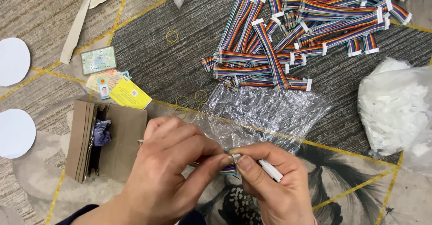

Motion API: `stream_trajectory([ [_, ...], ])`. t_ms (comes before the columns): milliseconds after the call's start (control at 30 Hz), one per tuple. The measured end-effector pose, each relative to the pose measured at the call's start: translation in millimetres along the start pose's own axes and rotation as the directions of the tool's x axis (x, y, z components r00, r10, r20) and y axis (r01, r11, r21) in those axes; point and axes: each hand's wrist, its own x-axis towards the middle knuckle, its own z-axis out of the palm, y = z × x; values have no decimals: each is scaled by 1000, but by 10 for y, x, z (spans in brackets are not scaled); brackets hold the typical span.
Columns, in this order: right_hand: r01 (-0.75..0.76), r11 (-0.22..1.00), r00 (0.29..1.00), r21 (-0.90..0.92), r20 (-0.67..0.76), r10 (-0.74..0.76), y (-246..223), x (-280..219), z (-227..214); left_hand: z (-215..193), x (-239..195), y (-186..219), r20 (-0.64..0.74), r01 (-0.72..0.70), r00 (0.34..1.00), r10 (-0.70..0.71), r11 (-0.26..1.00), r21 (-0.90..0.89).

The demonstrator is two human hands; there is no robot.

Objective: Manually attaching plastic connectors to the ends of ribbon cables and organizing cards into a wallet.

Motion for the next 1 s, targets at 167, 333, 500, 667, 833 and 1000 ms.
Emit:
stream_trajectory([
  [167, 16, 1000, 1000, 0, 1, -16, -3, -14, 47, 35, -8, 30, -41, -23, 999, 23, 1000, 3],
  [333, 4, 998, 1000, 58, -13, -3, 17, -4, 25, 34, -14, 25, -79, -84, 993, 86, 996, 27],
  [500, 15, 993, 1000, 120, 5, -16, -17, -5, 24, -16, -5, -19, -21, -26, 999, 27, 999, 46],
  [667, 28, 993, 999, 111, -26, -26, 12, -8, 50, 14, 9, 33, -50, -95, 994, 97, 995, 34],
  [833, 17, 996, 998, 87, -55, -12, 44, -16, 51, 65, -2, 30, -64, -112, 991, 118, 989, 94],
  [1000, 42, 994, 998, 103, -46, -37, 81, -17, 84, 90, 1, 37, -76, -155, 983, 169, 974, 163],
])
